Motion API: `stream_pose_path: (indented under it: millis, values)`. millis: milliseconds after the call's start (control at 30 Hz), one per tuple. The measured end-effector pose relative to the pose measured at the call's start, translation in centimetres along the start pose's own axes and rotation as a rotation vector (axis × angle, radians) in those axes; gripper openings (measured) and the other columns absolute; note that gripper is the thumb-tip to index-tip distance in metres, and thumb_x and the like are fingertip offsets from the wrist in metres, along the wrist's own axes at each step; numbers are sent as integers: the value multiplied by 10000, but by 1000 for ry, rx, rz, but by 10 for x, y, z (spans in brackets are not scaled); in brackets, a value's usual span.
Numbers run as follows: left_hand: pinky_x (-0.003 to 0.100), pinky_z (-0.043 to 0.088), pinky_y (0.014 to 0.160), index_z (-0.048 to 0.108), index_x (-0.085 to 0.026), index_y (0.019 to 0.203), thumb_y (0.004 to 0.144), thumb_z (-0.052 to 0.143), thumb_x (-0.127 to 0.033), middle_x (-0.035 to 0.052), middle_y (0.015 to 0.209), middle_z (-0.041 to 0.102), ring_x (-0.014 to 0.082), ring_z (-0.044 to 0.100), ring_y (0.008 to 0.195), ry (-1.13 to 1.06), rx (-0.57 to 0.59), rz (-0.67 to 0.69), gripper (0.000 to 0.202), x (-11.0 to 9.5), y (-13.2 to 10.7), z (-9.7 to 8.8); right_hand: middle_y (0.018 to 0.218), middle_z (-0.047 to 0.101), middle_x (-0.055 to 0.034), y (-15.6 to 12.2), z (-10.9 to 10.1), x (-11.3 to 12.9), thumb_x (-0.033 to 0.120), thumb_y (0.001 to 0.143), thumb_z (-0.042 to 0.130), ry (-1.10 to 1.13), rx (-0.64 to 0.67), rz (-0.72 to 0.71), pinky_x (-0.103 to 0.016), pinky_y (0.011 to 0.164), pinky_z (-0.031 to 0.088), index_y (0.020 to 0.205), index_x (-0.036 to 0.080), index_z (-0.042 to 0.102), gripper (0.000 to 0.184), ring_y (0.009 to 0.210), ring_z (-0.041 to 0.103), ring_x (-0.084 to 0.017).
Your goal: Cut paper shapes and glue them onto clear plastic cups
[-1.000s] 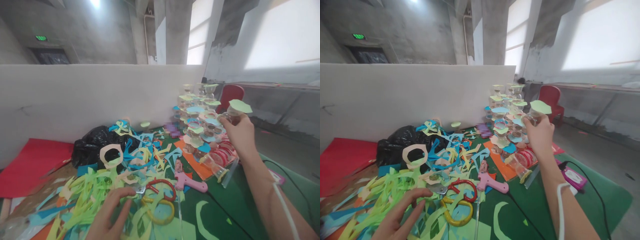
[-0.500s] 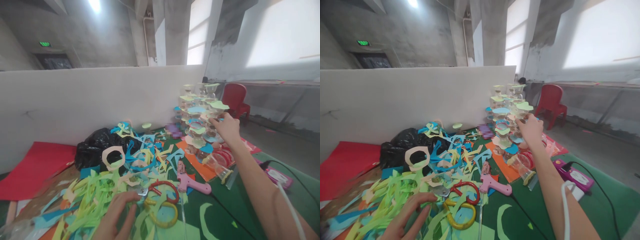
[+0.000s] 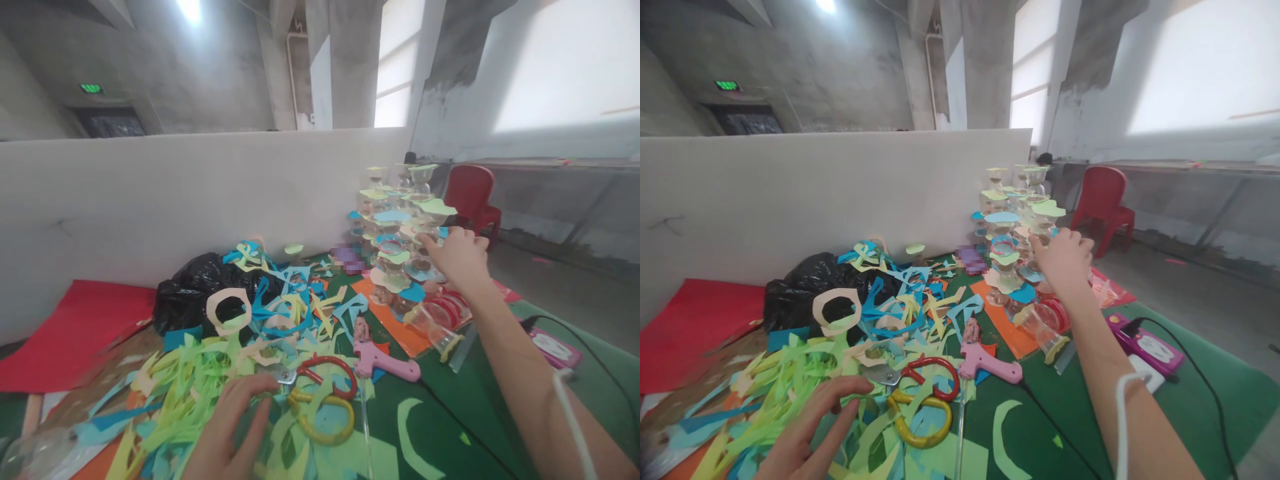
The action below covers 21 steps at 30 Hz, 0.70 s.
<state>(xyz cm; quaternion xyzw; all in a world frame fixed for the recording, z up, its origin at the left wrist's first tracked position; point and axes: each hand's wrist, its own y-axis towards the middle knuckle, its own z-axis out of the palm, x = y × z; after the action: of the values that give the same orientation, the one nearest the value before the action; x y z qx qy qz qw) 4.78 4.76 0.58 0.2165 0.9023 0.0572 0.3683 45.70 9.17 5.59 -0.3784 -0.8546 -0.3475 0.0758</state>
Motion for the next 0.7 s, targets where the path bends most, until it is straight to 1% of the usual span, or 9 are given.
stream_pose_path:
  millis: [133, 267, 333, 400, 433, 500, 533, 600, 700]
  values:
    - [289, 529, 839, 653, -283, 916, 878, 530, -418, -6, 961, 696, 200, 646, 895, -32, -130, -48, 186, -5, 3, 2, 912, 655, -278, -50, -39, 18, 512, 941, 396, -141, -95, -281, -507, 676, 470, 962, 107, 613, 460, 892, 607, -416]
    - [228, 453, 585, 443, -231, 635, 856, 538, -512, -43, 612, 490, 145, 496, 595, 9, -138, -74, 370, -8, 6, -14, 607, 618, -71, -106, -71, 45, 428, 1000, 320, 79, 24, -597, -314, 470, 363, 707, 228, 551, 423, 562, 598, -237]
    - [221, 378, 492, 367, -226, 599, 863, 507, -555, -52, 541, 386, 125, 418, 518, 31, -140, -100, 445, -13, 2, -29, 487, 544, 3, -129, -76, 55, 392, 1018, 303, 211, 81, -734, -286, 426, 317, 791, 224, 594, 405, 438, 541, -186]
    - [224, 375, 503, 439, -228, 682, 941, 398, -510, -50, 561, 412, 128, 439, 535, 28, -240, -151, 384, -20, -6, -46, 602, 634, -7, -147, -73, 60, 324, 1022, 318, 346, 98, -858, -281, 468, 398, 991, 211, 631, 334, 512, 610, -181]
    - [225, 402, 518, 515, -234, 834, 955, 388, -473, -50, 598, 481, 135, 491, 560, 8, -188, -145, 296, -22, -10, -55, 775, 701, -44, -155, -68, 60, 281, 1016, 329, 417, 122, -917, -295, 550, 476, 1100, 209, 620, 312, 659, 678, -200]
    - [258, 507, 740, 431, -233, 1272, 926, 465, -388, 23, 975, 658, 166, 632, 882, -2, -233, -54, 381, -23, -21, -70, 1186, 663, -113, -169, -56, 58, 224, 991, 359, 586, 233, -1002, -375, 781, 563, 1246, 223, 572, 333, 1054, 667, -264]
    - [306, 509, 870, 368, -237, 1357, 904, 503, -371, 70, 1181, 632, 190, 618, 1055, 15, -258, -34, 492, -22, -27, -77, 1318, 591, -122, -175, -49, 56, 236, 980, 392, 668, 350, -988, -430, 884, 561, 1291, 234, 547, 347, 1209, 589, -297]
    - [388, 507, 947, 299, -241, 1425, 879, 536, -367, 108, 1284, 604, 216, 627, 1103, -17, -305, -99, 608, -16, -43, -90, 1348, 546, -134, -186, -37, 52, 362, 941, 527, 886, 603, -792, -420, 781, 624, 1357, 268, 481, 428, 1157, 620, -305]
    - [381, 586, 709, 392, -220, 1377, 908, 505, -429, 66, 942, 724, 193, 689, 695, -187, -330, -357, 526, -9, -72, -102, 1318, 572, -152, -200, -32, 49, 542, 972, 424, 1232, 1227, -352, -335, 521, 633, 1368, 311, 443, 459, 954, 715, -280]
